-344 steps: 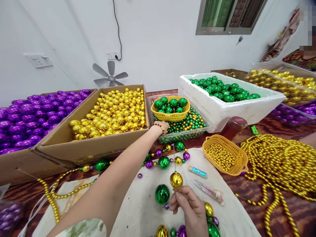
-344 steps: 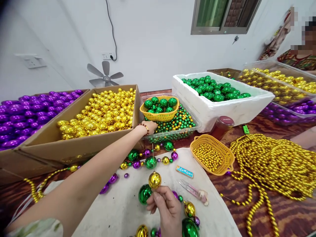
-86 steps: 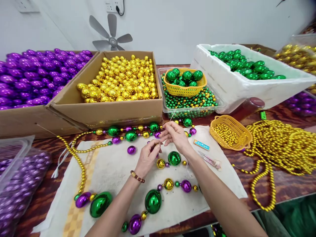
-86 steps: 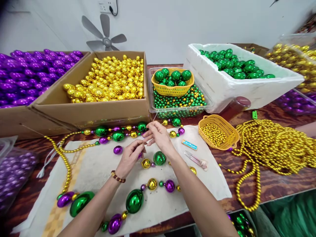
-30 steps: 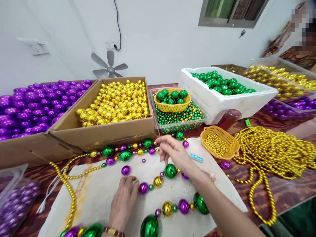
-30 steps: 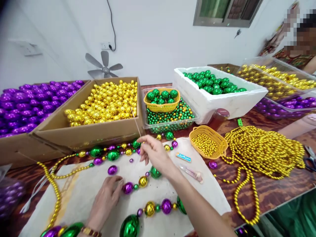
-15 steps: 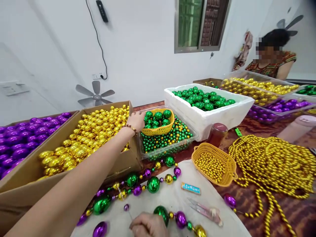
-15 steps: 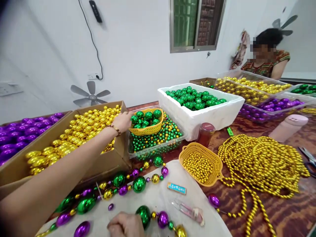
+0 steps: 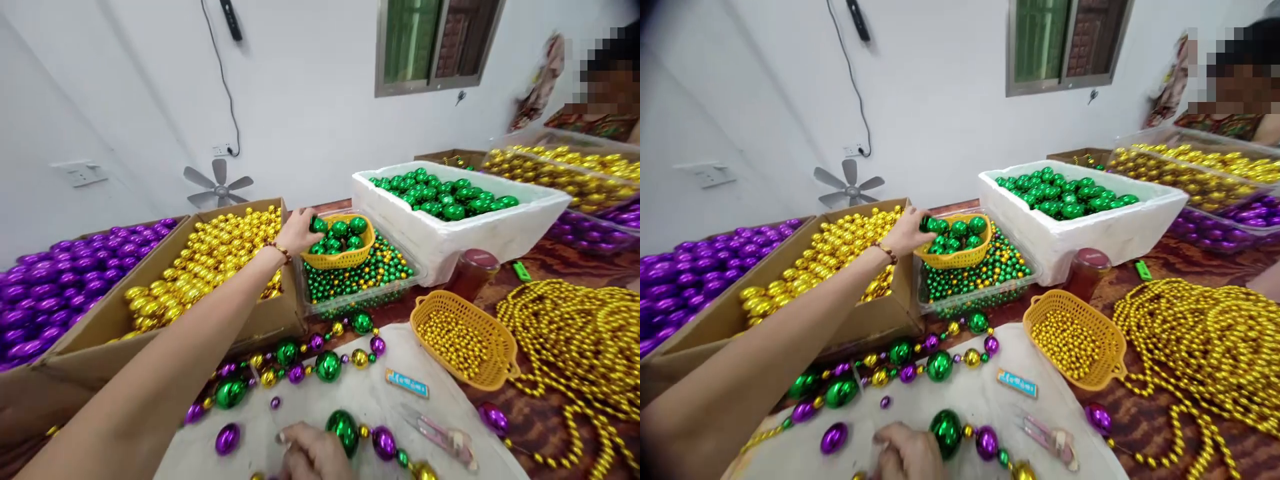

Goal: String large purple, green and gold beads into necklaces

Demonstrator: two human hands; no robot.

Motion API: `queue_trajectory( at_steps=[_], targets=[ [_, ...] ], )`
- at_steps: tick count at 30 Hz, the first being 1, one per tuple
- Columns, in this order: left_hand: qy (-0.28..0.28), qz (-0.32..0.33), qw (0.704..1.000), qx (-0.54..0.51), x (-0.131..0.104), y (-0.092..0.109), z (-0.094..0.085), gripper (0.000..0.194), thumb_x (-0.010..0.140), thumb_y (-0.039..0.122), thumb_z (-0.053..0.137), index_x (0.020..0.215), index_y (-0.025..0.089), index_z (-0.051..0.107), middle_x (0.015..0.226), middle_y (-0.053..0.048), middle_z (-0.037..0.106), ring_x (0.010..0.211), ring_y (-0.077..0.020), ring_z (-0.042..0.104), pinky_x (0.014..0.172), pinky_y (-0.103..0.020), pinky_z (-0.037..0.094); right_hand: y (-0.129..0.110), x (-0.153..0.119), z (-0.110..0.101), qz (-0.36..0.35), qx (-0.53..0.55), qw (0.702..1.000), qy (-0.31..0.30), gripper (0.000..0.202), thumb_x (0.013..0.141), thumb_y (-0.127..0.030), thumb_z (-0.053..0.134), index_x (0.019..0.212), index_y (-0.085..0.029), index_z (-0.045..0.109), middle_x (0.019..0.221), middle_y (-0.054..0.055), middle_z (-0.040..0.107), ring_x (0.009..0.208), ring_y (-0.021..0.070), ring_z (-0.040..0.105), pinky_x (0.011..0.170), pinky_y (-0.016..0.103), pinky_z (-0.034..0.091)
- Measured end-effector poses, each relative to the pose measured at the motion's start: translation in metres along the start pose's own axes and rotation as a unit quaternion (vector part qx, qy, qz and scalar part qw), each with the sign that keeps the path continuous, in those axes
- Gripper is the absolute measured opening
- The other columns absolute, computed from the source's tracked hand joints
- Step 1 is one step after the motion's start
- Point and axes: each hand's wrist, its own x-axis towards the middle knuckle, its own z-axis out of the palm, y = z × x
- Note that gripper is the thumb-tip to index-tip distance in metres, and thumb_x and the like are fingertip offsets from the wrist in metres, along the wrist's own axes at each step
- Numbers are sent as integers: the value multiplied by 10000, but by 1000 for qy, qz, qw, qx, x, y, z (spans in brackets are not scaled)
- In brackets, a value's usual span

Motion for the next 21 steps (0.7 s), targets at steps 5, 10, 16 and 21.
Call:
queue_trajectory(
  at_steps=[5, 10, 16, 21],
  targets=[
    [74, -70, 912, -399, -109, 44, -62, 335, 848, 196, 575, 1179, 150, 550, 1107, -80, 576, 1018, -224, 584, 863, -425, 484, -20, -12, -12, 21, 135, 991, -18, 224, 878, -289, 490, 967, -154, 644, 749, 48, 698, 647, 178, 707, 442, 180, 436],
    [132, -267, 711, -637, -259, 50, -80, 332, 904, 318, 525, 1213, 209, 579, 1091, -92, 622, 918, -230, 650, 721, -320, 556, -27, -17, -12, 20, 152, 988, 17, 297, 890, -398, 547, 997, -147, 665, 722, 38, 674, 599, 158, 679, 452, 194, 436],
    [188, -436, 575, -666, -381, 29, -46, 364, 879, 362, 577, 1229, 264, 572, 1177, -69, 634, 968, -244, 660, 864, -421, 545, -49, -16, 5, -23, 129, 991, -15, 245, 906, -339, 543, 1052, -178, 657, 749, 23, 666, 659, 146, 667, 514, 205, 462],
    [230, -447, 506, -701, -406, 22, -50, 272, 859, 305, 625, 1118, 225, 609, 1151, -78, 658, 1078, -272, 630, 927, -420, 519, -57, -22, 37, -13, 112, 990, -79, 204, 919, -298, 521, 1010, -178, 660, 736, 24, 681, 664, 135, 649, 549, 207, 457]
  ],
)
